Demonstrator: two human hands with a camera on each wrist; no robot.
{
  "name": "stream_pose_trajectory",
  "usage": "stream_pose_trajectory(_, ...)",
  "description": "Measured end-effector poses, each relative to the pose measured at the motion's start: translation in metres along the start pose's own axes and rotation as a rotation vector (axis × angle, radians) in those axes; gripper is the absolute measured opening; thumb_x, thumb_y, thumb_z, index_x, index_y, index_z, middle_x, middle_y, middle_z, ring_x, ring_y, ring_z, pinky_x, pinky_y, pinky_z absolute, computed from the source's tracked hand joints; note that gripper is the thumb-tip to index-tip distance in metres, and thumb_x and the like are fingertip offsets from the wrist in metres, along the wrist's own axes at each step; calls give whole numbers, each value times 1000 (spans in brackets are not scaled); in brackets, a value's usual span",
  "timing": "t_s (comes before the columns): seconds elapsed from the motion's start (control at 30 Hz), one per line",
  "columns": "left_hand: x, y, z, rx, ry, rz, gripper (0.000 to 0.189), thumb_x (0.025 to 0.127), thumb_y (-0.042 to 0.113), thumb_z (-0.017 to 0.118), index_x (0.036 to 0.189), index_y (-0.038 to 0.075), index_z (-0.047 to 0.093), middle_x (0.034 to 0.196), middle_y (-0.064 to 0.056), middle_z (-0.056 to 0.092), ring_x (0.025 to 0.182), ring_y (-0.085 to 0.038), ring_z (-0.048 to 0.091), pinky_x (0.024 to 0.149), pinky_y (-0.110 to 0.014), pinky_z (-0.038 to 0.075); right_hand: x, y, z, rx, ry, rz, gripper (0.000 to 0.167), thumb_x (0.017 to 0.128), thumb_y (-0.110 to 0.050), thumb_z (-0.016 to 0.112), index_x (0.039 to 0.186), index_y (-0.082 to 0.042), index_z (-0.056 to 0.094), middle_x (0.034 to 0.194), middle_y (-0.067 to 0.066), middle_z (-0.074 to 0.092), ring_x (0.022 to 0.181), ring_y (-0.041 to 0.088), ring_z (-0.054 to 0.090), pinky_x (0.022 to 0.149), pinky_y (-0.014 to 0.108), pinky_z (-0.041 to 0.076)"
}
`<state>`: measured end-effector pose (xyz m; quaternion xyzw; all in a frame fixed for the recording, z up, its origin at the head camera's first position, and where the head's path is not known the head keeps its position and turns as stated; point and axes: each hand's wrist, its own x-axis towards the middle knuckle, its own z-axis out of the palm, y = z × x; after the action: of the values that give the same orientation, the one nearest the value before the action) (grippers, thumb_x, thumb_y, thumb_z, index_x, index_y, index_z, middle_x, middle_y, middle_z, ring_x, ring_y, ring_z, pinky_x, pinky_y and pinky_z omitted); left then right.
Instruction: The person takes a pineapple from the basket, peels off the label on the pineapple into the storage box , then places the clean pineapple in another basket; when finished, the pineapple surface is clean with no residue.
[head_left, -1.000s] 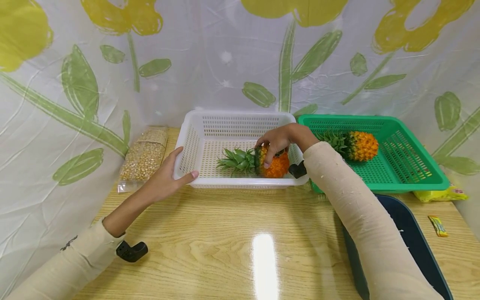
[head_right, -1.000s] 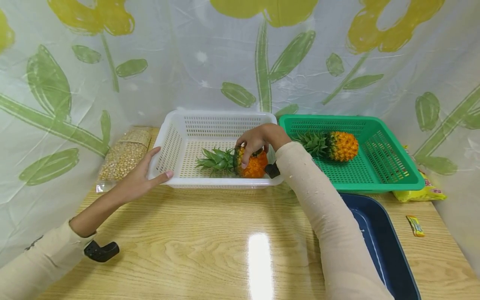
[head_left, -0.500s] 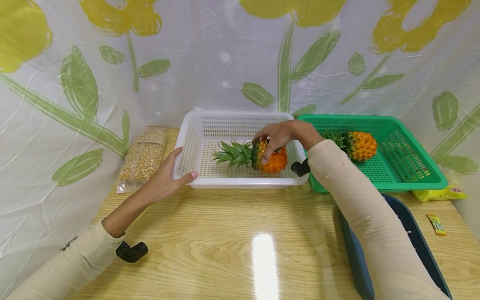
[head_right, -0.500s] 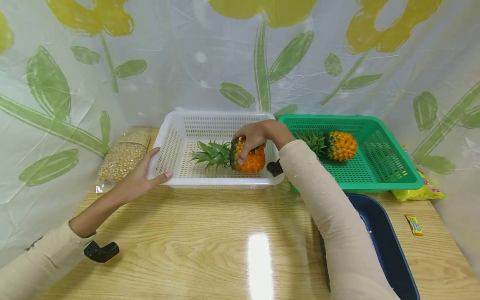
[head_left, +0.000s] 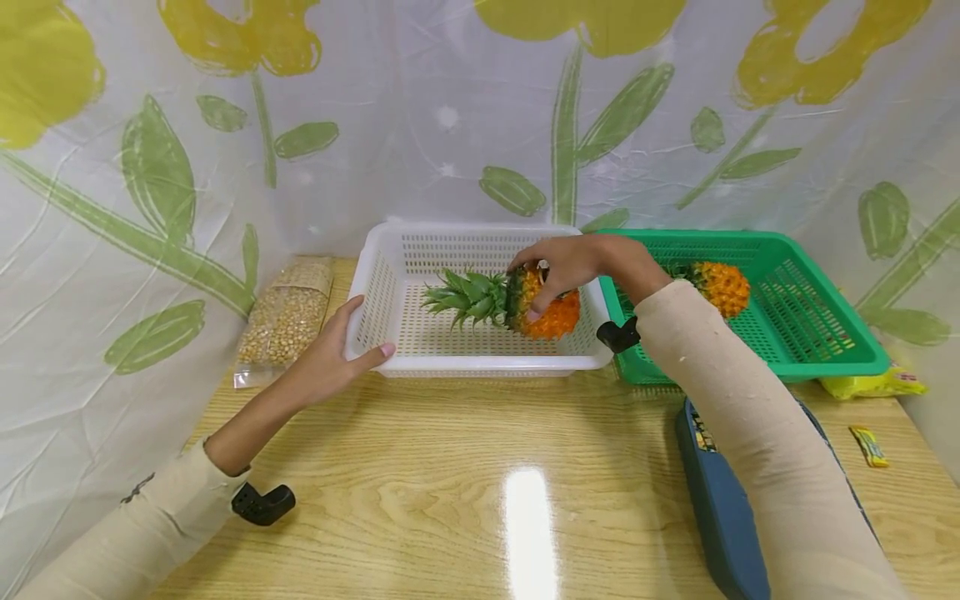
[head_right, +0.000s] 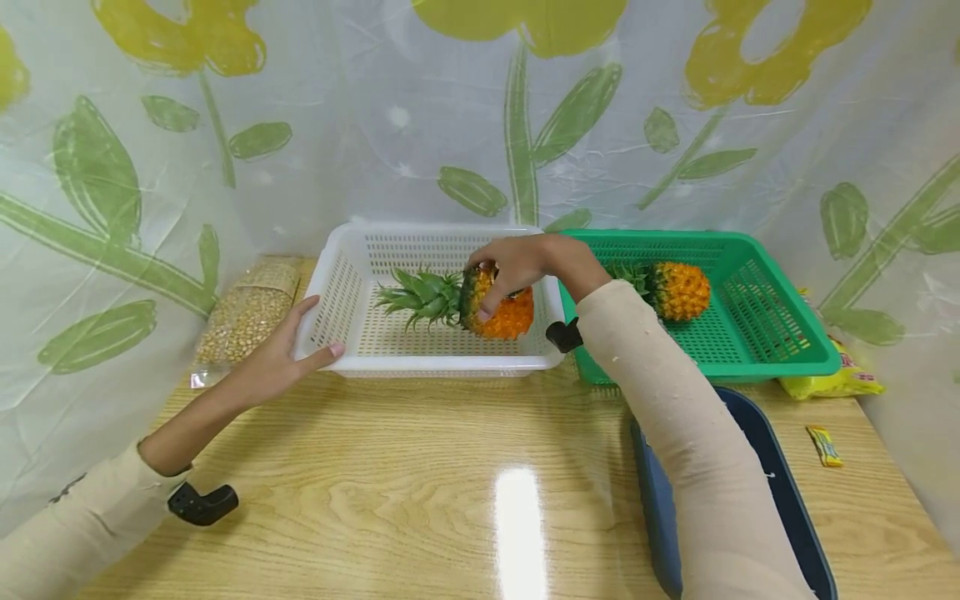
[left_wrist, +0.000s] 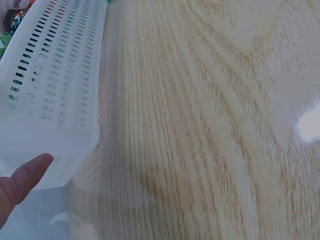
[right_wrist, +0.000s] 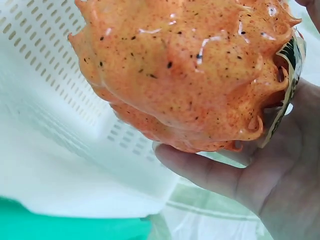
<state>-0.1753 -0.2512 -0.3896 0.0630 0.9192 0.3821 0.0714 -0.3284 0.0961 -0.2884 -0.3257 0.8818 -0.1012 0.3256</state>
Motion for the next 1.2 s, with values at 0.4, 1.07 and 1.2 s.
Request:
stream_pose_trajectory(0.4, 1, 2, 0, -5, -3, -8, 101, 96, 55, 60, 162, 11, -3, 165, -28, 7, 148, -54, 17, 110, -77, 21, -28, -1, -2, 22, 66, -66, 95, 78, -52, 83, 156, -22, 37, 159, 9, 34, 137, 34, 44, 106, 52, 44)
stream_pose_trajectory(1.07, -1, 2, 1, -23, 4, 3, 101, 96, 52, 61, 162, 10, -3, 162, -31, 14, 144, -54, 27, 110, -74, 25, -65, -12, 9, -61, 124, -142, 93, 79, -56, 80, 155, -22, 38, 154, 4, 43, 128, 23, 51, 102, 48, 46)
stream_pose_trajectory(1.2, 0, 2, 1, -22, 8, 8, 100, 97, 51, 61, 162, 9, -3, 162, -31, 15, 144, -54, 27, 110, -74, 25, -72, -14, 13, -58, 134, -158, 90, 80, -54, 80, 154, -21, 39, 152, 5, 45, 125, 24, 52, 100, 48, 47)
